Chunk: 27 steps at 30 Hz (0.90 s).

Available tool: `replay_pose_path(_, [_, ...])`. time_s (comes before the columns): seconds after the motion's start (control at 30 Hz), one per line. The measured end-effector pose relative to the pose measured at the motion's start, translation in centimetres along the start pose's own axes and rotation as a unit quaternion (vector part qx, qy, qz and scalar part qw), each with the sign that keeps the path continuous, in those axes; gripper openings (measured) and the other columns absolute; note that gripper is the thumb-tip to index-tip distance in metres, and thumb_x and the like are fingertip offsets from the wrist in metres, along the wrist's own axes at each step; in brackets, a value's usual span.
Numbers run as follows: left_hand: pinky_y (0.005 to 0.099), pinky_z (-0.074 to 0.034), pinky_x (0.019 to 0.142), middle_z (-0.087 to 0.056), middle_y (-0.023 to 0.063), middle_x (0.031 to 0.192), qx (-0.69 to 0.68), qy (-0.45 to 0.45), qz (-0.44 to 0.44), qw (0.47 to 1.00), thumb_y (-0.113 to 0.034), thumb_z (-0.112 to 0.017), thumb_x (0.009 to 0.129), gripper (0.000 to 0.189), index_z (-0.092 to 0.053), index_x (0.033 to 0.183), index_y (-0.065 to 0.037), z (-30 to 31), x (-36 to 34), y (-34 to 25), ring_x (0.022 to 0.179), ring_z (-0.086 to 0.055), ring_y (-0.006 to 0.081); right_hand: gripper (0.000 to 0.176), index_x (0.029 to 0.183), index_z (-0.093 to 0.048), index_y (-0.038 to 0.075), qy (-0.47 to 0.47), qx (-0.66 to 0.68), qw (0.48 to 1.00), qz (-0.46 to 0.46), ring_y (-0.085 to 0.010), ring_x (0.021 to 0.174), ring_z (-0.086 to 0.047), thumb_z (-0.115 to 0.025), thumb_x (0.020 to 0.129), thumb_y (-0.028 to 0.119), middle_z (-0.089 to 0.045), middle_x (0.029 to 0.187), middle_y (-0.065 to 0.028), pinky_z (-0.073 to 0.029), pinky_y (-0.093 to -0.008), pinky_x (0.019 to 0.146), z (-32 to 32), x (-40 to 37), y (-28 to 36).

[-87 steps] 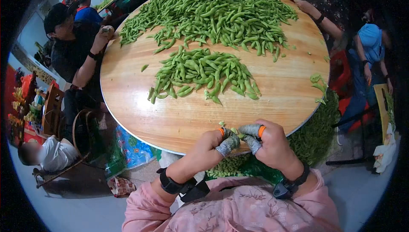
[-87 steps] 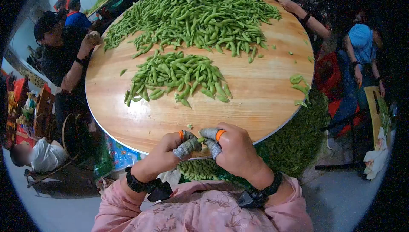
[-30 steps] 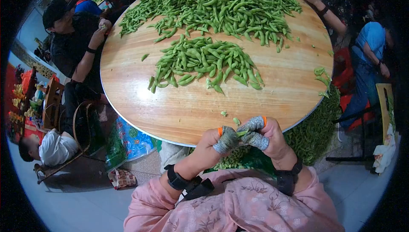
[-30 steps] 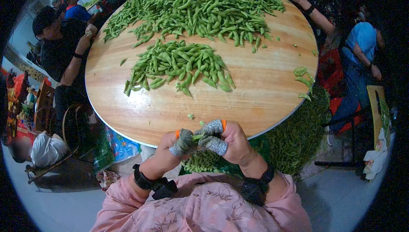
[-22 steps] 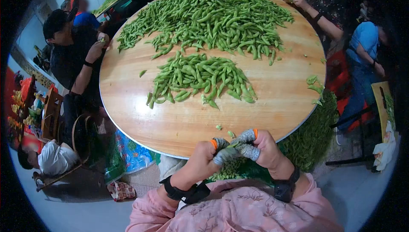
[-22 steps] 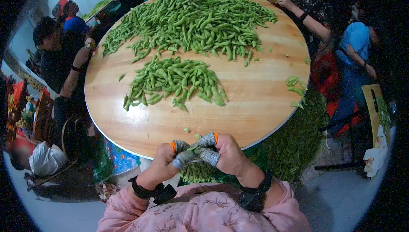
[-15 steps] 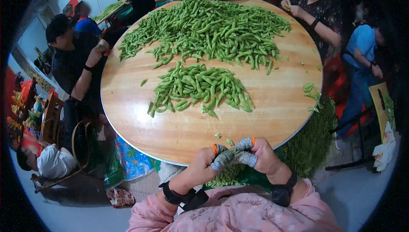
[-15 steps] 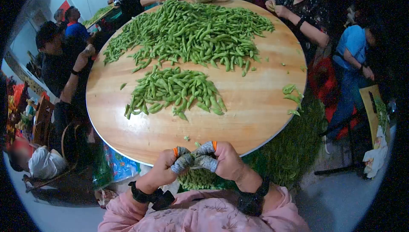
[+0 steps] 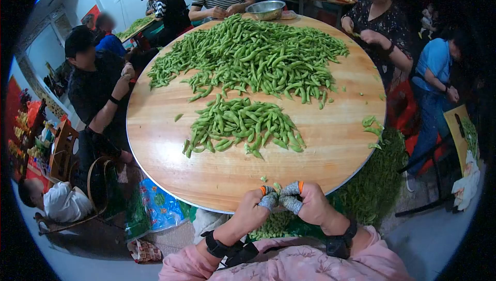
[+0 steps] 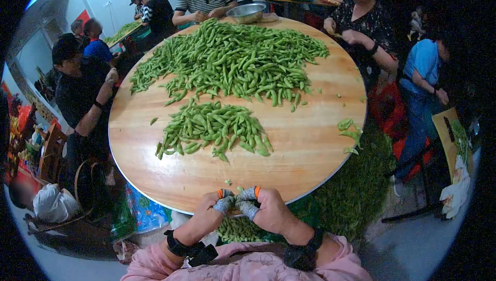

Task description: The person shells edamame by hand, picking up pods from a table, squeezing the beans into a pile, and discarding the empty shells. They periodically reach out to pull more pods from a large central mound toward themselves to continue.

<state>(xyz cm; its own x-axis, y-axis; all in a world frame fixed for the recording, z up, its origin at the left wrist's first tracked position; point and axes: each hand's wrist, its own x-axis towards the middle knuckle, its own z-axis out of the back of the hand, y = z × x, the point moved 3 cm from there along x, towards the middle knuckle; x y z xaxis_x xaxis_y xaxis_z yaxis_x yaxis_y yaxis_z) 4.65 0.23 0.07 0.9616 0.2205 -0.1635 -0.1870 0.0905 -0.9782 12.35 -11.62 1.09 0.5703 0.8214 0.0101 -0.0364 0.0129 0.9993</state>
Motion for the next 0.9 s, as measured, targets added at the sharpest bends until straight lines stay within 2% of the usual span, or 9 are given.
replay_pose_path(0.27, [0.0231,-0.04,0.058,-0.054,0.0037,0.069,-0.047,-0.025,-0.015,0.998,0.0,-0.037,0.071,0.021,-0.054,0.083,0.0,-0.3,-0.4,-0.3,0.064,-0.05,0.0119,0.013,0.083,-0.058,-0.002,-0.029,-0.044,0.999,0.001,-0.0086,0.069,-0.053,-0.054,0.071,-0.002,-0.06,0.074,-0.0069,-0.044,-0.0238,0.062,0.3,-0.5,0.1])
replay_pose_path(0.33, [0.0249,-0.041,0.06,-0.055,0.008,0.07,0.166,0.01,-0.033,0.986,-0.001,-0.042,0.067,0.025,-0.054,0.088,0.0,-0.3,-0.9,-0.2,0.066,-0.051,0.0136,0.014,0.084,-0.058,-0.002,-0.041,-0.08,0.996,-0.004,-0.009,0.068,-0.054,-0.054,0.071,-0.002,-0.06,0.074,-0.007,-0.044,-0.0238,0.062,1.6,-1.4,0.1])
replay_pose_path(0.37, [0.0249,-0.041,0.06,-0.055,0.008,0.07,0.165,0.014,-0.038,0.985,-0.001,-0.042,0.067,0.025,-0.054,0.088,0.0,-0.2,-1.0,0.2,0.066,-0.051,0.0136,0.015,0.085,-0.059,-0.002,-0.053,-0.115,0.992,-0.007,-0.0094,0.068,-0.054,-0.055,0.07,-0.002,-0.06,0.074,-0.0071,-0.044,-0.0239,0.062,2.7,-2.0,0.2])
replay_pose_path(0.43, [0.0259,-0.041,0.06,-0.053,0.0116,0.067,0.216,-0.032,-0.155,0.964,0.0,-0.046,0.062,0.03,-0.055,0.091,0.0,0.4,-1.5,0.6,0.064,-0.052,0.0156,0.023,0.09,-0.057,-0.001,-0.044,-0.218,0.975,-0.013,-0.0098,0.066,-0.053,-0.06,0.068,0.002,-0.059,0.072,-0.0061,-0.044,-0.0243,0.062,5.7,-3.8,1.0])
replay_pose_path(0.5, [0.0257,-0.042,0.058,-0.053,0.0121,0.068,0.213,-0.02,-0.152,0.965,0.002,-0.048,0.06,0.035,-0.053,0.095,0.0,1.1,-1.5,0.9,0.061,-0.052,0.0181,0.03,0.092,-0.057,-0.001,-0.085,-0.313,0.939,-0.111,-0.0093,0.063,-0.05,-0.065,0.064,0.005,-0.055,0.07,-0.0013,-0.042,-0.0217,0.059,9.1,-5.6,2.2])
replay_pose_path(0.6, [0.0257,-0.043,0.06,-0.054,0.0122,0.07,0.288,0.002,-0.136,0.948,0.004,-0.046,0.062,0.039,-0.05,0.1,0.0,1.7,-1.1,0.9,0.063,-0.055,0.0205,0.04,0.098,-0.055,0.0,-0.205,-0.298,0.931,-0.052,-0.0119,0.065,-0.051,-0.067,0.061,0.008,-0.056,0.072,-0.0047,-0.044,-0.0257,0.062,13.0,-6.3,2.6])
replay_pose_path(0.7, [0.0273,-0.043,0.062,-0.055,0.0132,0.072,0.231,-0.043,-0.174,0.956,0.005,-0.045,0.063,0.036,-0.051,0.099,-0.001,2.0,-0.2,2.1,0.066,-0.055,0.0221,0.038,0.095,-0.055,-0.001,-0.263,-0.305,0.915,-0.022,-0.0119,0.067,-0.053,-0.067,0.06,0.008,-0.058,0.075,-0.0059,-0.044,-0.0263,0.063,15.9,-1.7,2.3])
replay_pose_path(0.73, [0.036,-0.044,0.065,-0.056,0.0175,0.078,0.207,-0.031,-0.148,0.967,0.004,-0.049,0.066,0.037,-0.049,0.103,-0.004,2.0,-0.3,1.9,0.072,-0.054,0.0348,0.034,0.092,-0.056,0.0,-0.283,-0.315,0.906,0.003,-0.0126,0.067,-0.054,-0.066,0.061,0.008,-0.059,0.074,-0.007,-0.044,-0.0269,0.062,16.3,0.7,2.5])
replay_pose_path(0.9, [0.0334,-0.045,0.066,-0.057,0.0171,0.083,0.181,-0.063,-0.201,0.961,0.004,-0.048,0.07,0.031,-0.05,0.1,-0.001,2.2,-0.6,1.6,0.073,-0.057,0.0312,0.026,0.087,-0.056,0.001,-0.347,-0.36,0.858,0.12,-0.0214,0.067,-0.057,-0.062,0.065,0.014,-0.059,0.075,-0.0135,-0.044,-0.0304,0.06,21.8,15.4,-0.5])
